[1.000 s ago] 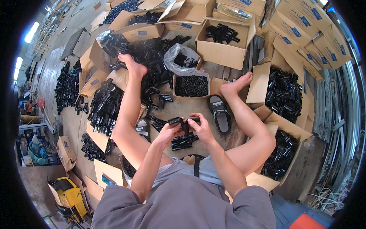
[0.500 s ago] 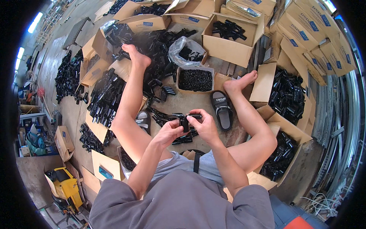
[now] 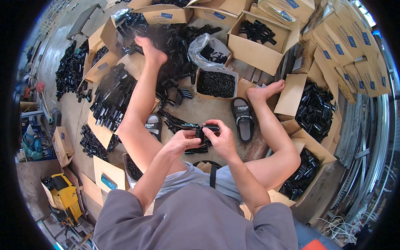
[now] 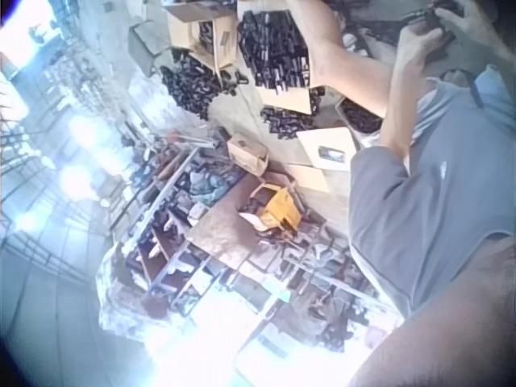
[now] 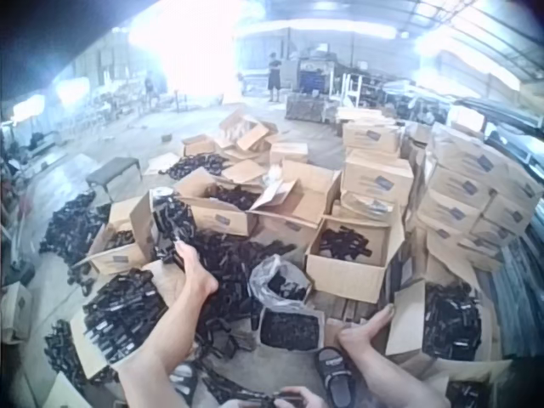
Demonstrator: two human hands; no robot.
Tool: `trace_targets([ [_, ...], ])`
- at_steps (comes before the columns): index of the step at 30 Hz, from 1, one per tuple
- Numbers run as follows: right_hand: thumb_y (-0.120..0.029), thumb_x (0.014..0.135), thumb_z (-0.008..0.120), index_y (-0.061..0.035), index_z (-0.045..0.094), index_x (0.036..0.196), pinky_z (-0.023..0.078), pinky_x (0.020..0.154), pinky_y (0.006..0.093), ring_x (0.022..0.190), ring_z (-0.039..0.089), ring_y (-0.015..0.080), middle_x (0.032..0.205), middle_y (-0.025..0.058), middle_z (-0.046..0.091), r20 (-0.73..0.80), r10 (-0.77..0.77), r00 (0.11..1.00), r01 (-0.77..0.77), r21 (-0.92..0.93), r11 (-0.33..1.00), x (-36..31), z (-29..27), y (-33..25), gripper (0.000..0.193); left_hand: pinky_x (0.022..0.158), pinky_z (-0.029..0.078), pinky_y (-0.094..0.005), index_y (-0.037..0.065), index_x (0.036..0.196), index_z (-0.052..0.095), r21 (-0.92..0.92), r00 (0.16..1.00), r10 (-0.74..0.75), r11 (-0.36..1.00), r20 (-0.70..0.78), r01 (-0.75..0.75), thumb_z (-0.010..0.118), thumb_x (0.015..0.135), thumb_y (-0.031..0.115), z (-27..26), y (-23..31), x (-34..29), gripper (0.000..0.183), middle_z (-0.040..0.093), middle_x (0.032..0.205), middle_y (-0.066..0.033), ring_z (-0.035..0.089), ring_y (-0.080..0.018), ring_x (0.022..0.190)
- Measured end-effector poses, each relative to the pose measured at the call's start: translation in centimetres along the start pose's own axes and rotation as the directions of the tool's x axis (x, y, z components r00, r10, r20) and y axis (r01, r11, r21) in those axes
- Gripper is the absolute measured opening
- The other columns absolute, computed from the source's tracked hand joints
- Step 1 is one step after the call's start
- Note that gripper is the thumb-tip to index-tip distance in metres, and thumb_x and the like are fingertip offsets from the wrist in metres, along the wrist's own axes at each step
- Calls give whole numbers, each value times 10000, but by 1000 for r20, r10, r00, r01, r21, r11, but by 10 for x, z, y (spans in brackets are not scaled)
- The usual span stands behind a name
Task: The person sorts black plastic components by hand, taking them from cardboard boxes and placing them into a central container.
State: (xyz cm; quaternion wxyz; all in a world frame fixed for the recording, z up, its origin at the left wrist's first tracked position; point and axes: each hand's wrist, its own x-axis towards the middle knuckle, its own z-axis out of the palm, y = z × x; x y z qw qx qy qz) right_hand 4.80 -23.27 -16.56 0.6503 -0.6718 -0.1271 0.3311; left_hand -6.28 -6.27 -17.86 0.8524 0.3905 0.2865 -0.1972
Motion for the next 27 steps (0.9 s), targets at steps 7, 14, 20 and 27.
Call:
trace_targets([
  [7,-225,987,677,2,582,1267,543,798,294,909,683,148,1099,98,717,-73,89,993,-85,54,995,69,-9,19,372,870,539,-272,-13,1211,700,-10,988,58,998,-143,-60,816,864,191,-28,-3,9,419,736,1073,-57,682,-119,943],
  [14,-217,920,684,-60,741,1048,558,861,435,980,721,342,1009,180,750,-169,-90,981,-55,-700,712,220,-22,86,210,807,542,-300,-41,1143,725,228,914,146,972,-380,-61,842,841,242,-70,-10,24,430,749,1005,-67,693,-150,860],
  [20,-260,874,748,-103,766,1038,552,882,485,1021,708,380,1029,194,746,-255,88,963,-264,-824,501,258,4,97,228,734,553,-306,-85,1131,718,507,823,300,862,-482,-17,873,798,257,-94,-31,36,502,754,969,-99,680,-142,815],
  [27,-252,847,775,-89,761,1026,543,898,479,1055,694,384,1069,199,737,-292,127,948,-314,-790,527,252,13,97,242,699,548,-300,-119,1172,673,355,815,193,935,-546,16,867,810,250,-84,-24,40,552,747,976,-123,678,-139,815],
])
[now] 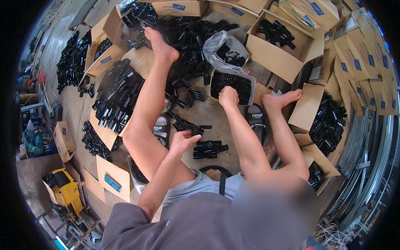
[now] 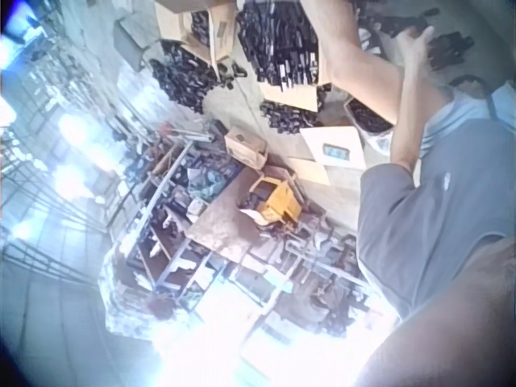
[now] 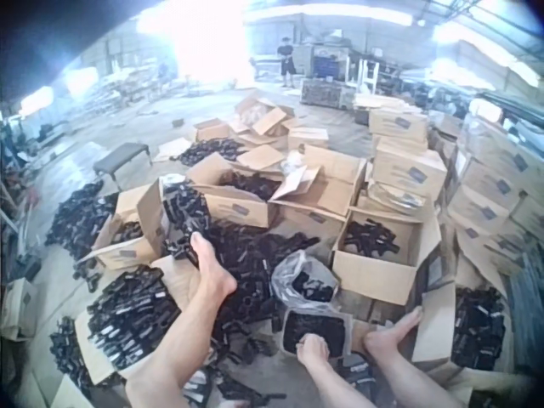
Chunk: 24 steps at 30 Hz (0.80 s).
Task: The person sorts black plastic components by hand, taking them from cardboard boxes and placing them into a central container.
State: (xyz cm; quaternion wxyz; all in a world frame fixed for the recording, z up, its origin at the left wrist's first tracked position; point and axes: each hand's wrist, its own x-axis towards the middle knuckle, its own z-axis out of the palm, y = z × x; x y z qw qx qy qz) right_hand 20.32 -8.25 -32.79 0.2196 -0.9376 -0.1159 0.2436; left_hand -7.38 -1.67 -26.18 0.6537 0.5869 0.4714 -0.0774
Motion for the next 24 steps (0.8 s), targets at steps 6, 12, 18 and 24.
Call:
trace_targets([
  [6,-239,867,742,-61,754,1018,532,974,464,1183,629,372,1233,171,682,15,84,996,-81,-116,990,-3,1,-3,234,746,545,-284,-108,1142,687,-75,989,134,989,59,-130,832,835,182,2,0,-8,447,754,978,-120,688,-133,850],
  [12,-185,882,675,-55,700,999,541,908,472,1071,640,347,1058,149,680,-227,-178,958,142,-165,976,-20,4,3,177,764,520,-277,-84,1169,686,-129,990,132,984,47,-125,824,848,192,-2,2,-13,445,749,1003,-92,666,-119,868],
  [18,-154,909,680,-13,656,960,534,799,418,881,672,317,943,145,677,-352,-355,866,461,290,839,-116,-64,-2,152,737,471,-228,-2,1250,657,-400,991,7,915,132,47,800,898,239,-11,17,-26,450,718,1060,-42,635,-99,922],
  [24,-117,877,713,16,694,994,544,678,354,777,689,238,939,140,693,-84,-531,843,496,500,710,-232,-115,-10,178,740,529,-220,9,1348,580,-694,886,203,701,417,166,668,983,109,-9,39,-47,388,693,1146,-101,669,-160,1005],
])
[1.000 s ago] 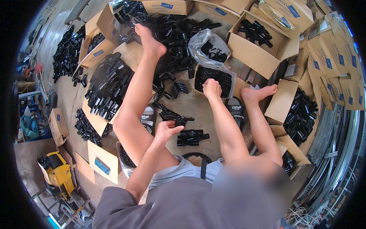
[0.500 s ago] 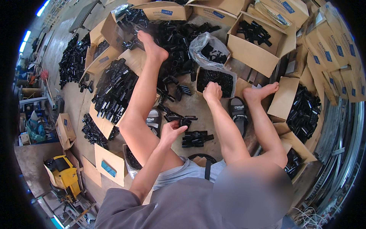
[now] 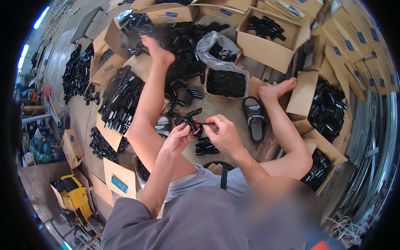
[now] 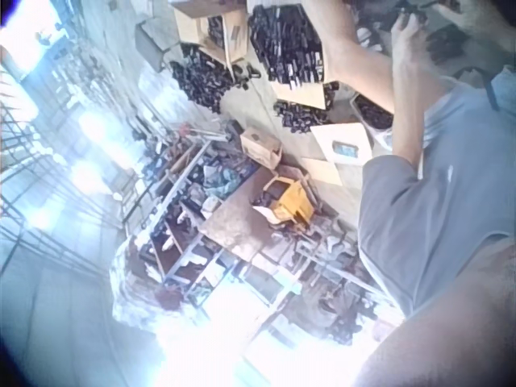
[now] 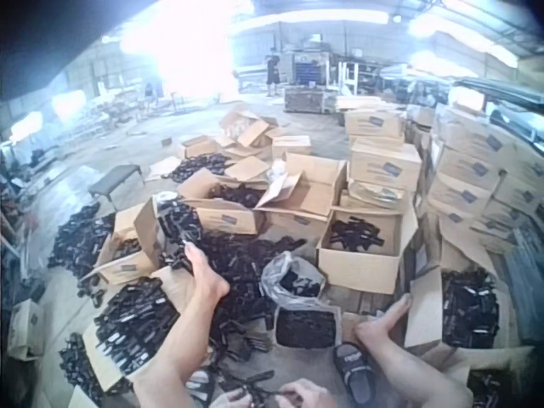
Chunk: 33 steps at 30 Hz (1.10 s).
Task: The person sorts black plastic components by hand, taking them from cardboard boxes and placing them into a central container.
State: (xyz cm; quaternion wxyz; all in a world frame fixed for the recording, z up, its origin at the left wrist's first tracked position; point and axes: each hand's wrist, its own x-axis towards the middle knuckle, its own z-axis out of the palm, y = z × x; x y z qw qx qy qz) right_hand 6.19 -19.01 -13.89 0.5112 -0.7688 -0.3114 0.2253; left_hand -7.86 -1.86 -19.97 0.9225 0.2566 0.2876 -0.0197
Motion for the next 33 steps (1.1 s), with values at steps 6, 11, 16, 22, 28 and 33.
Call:
trace_targets([
  [6,-93,887,727,19,708,1067,540,716,299,807,698,182,948,108,714,-48,-81,996,78,-64,995,-12,-13,-14,212,718,463,-204,58,1191,704,186,1000,31,982,2,-31,755,921,127,44,-7,-6,283,711,999,12,567,-45,789],
  [11,-69,918,717,25,722,1089,533,703,272,820,694,128,970,92,747,-108,144,984,-103,322,941,-24,-5,1,195,784,487,-211,32,1141,718,416,985,174,897,-16,-152,784,888,90,71,-11,-14,268,721,990,4,616,-49,871],
  [16,-52,938,706,39,727,1084,546,764,243,843,687,97,953,67,746,-135,279,951,-180,496,850,-38,0,6,174,826,511,-228,6,1131,716,515,952,305,812,25,-274,792,870,53,88,-19,-22,276,735,1045,-25,648,-66,929],
  [22,-74,936,708,60,728,1101,536,785,255,860,687,116,978,73,739,-130,279,951,-136,635,761,-44,2,20,214,696,527,-271,-31,993,756,836,908,411,525,-82,-162,852,802,177,111,-14,-30,298,769,927,-89,688,-97,779],
  [28,-111,961,703,55,729,1089,544,806,264,870,674,96,974,36,725,20,386,922,-283,716,639,-48,3,17,211,692,547,-368,-13,1045,749,998,813,580,-60,57,-27,820,772,226,124,-14,-30,369,735,933,-161,726,-283,810],
  [33,-163,995,667,10,735,1111,533,799,255,866,660,79,977,20,726,50,443,895,-314,777,546,-47,8,32,219,798,553,-359,-27,1265,654,956,873,485,227,52,-183,767,851,186,118,-18,-27,480,698,1072,-179,709,-266,910],
])
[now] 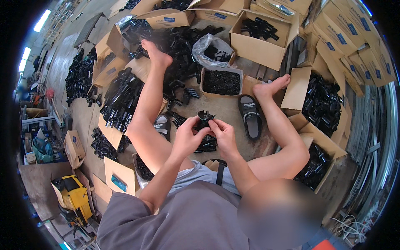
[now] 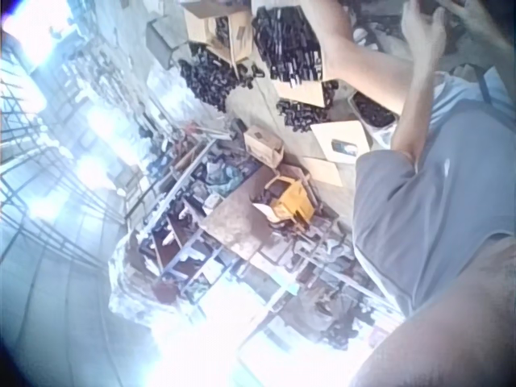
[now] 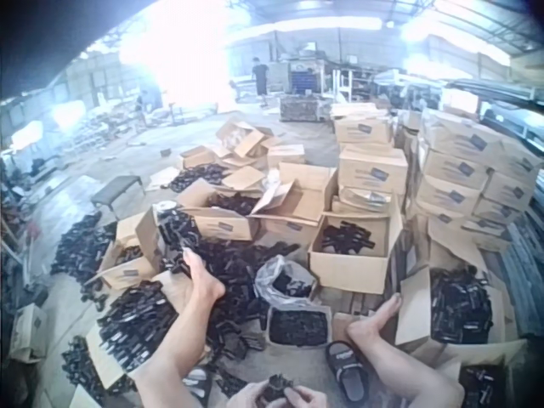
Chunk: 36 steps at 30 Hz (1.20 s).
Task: The person sorts black plastic components by hand, taking them from cardboard boxes and placing them into a central container.
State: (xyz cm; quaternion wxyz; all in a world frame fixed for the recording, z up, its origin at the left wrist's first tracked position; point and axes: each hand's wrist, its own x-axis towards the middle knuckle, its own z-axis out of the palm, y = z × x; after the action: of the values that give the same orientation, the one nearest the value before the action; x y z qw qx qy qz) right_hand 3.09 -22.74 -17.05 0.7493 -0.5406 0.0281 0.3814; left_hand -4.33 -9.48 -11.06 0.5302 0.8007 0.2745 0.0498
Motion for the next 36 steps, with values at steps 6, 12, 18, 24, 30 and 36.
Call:
trace_targets([
  [6,-178,1024,619,-12,737,1135,505,772,225,839,632,67,973,6,721,13,97,995,-97,-15,995,7,-3,6,232,884,541,-287,1,1354,617,-562,943,-220,761,249,325,614,1026,144,5,-52,17,358,700,1197,-43,661,-127,1017],
  [12,-145,1007,634,10,744,1048,502,720,228,770,613,64,910,5,718,-64,143,988,-150,-129,980,27,-5,22,194,916,536,-312,43,1358,621,-644,845,-342,547,410,534,599,1039,172,5,-72,24,344,681,1235,-41,651,-128,1069],
  [18,-131,969,663,19,750,971,510,668,260,729,618,75,835,24,715,-38,2,999,-16,-391,920,84,-4,23,173,1056,520,-398,58,1289,599,-837,819,-350,148,455,527,585,1032,106,10,-109,39,262,665,1218,-68,643,-205,1116],
  [24,-117,888,680,-19,739,1057,560,795,400,868,720,305,915,193,740,-39,-468,883,189,-882,432,222,-58,-5,205,1093,504,-431,75,1213,596,-941,815,-475,-113,333,318,653,980,55,3,-130,52,241,659,1168,-93,618,-250,1143],
  [30,-103,937,589,-23,697,1091,572,828,500,993,698,380,1081,213,692,26,-465,885,-56,-985,-162,294,-87,6,204,1105,490,-429,69,1253,551,-947,790,-523,-187,320,260,671,970,57,-17,-131,58,308,635,1216,-99,600,-245,1156],
  [36,-101,963,510,-47,696,1032,571,831,480,1007,675,344,1068,179,665,85,-422,903,-107,-905,-412,308,-88,16,205,1100,485,-419,82,1205,543,-945,795,-512,-204,326,256,705,948,63,-20,-131,60,305,644,1162,-90,600,-236,1136],
])
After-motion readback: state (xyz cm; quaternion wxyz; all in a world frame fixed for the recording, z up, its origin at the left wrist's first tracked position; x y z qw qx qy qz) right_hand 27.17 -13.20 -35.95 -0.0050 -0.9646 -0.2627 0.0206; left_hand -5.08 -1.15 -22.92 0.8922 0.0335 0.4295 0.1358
